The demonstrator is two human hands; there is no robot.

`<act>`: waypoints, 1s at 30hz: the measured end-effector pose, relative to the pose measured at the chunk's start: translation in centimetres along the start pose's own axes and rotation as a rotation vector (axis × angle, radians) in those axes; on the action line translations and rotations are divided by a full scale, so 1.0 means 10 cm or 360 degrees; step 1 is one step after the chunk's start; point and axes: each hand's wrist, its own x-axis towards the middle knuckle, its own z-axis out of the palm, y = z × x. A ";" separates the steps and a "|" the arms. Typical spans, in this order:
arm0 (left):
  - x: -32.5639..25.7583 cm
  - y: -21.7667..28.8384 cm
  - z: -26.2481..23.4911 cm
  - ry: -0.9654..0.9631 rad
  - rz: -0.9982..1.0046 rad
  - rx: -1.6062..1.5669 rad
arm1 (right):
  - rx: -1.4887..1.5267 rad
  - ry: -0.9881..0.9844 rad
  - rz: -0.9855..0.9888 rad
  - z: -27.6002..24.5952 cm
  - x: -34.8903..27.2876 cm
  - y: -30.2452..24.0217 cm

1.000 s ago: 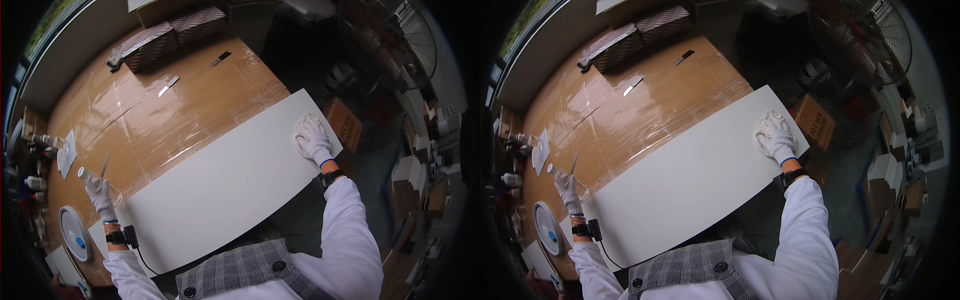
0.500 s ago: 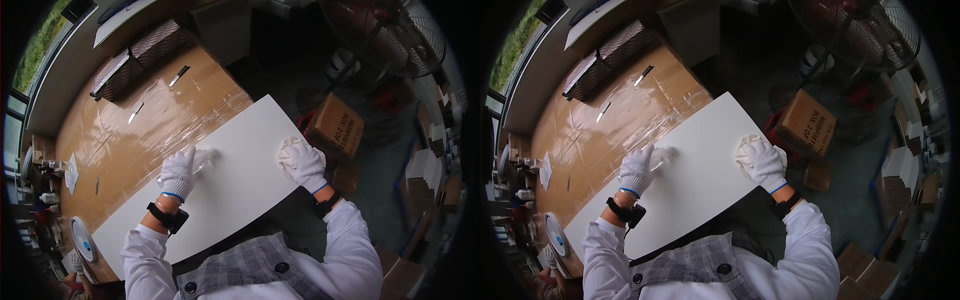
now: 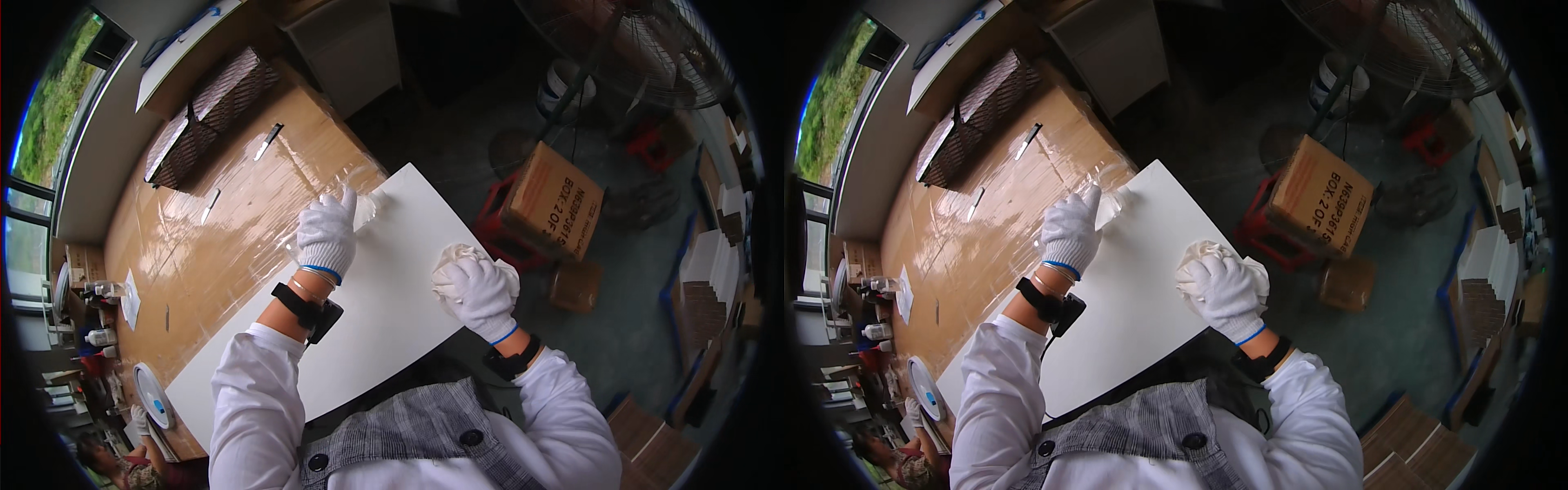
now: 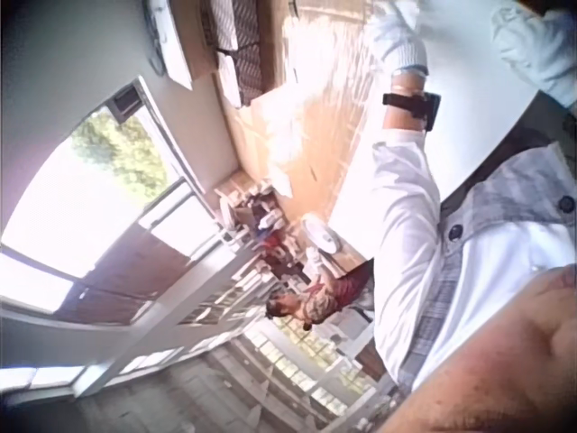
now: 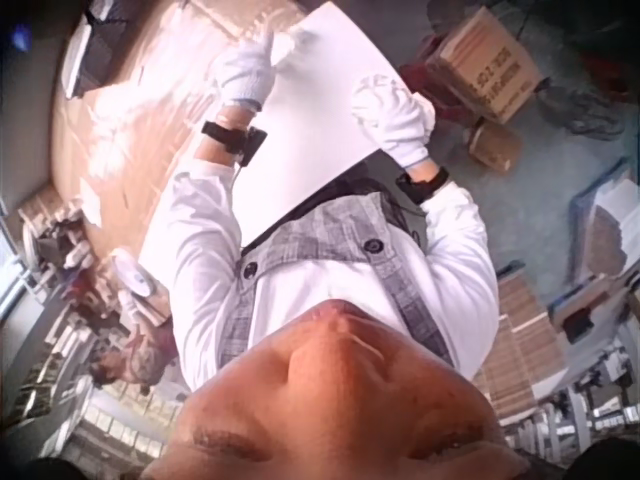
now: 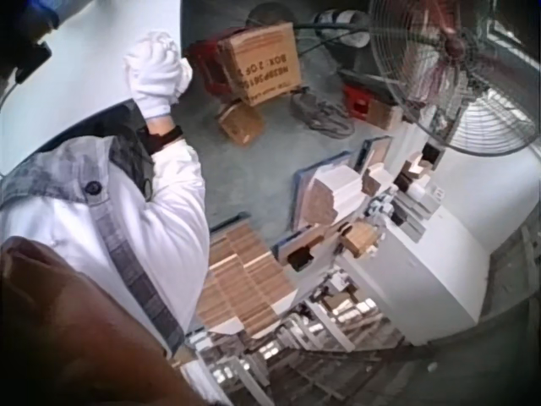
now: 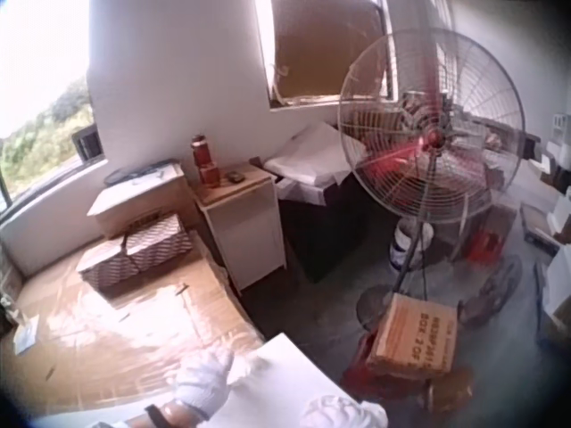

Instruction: The person wipes a white board with a cloth, moves it to a stack, and brings another board to the table. They wipe the second board, scrape its edges with a blade, and wipe it again before moving it aside to scrape and wipe a third board.

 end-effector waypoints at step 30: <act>-0.19 0.41 -0.04 0.0081 0.0312 0.0180 | 0.1954 0.0867 0.1973 -0.21 -0.93 1.06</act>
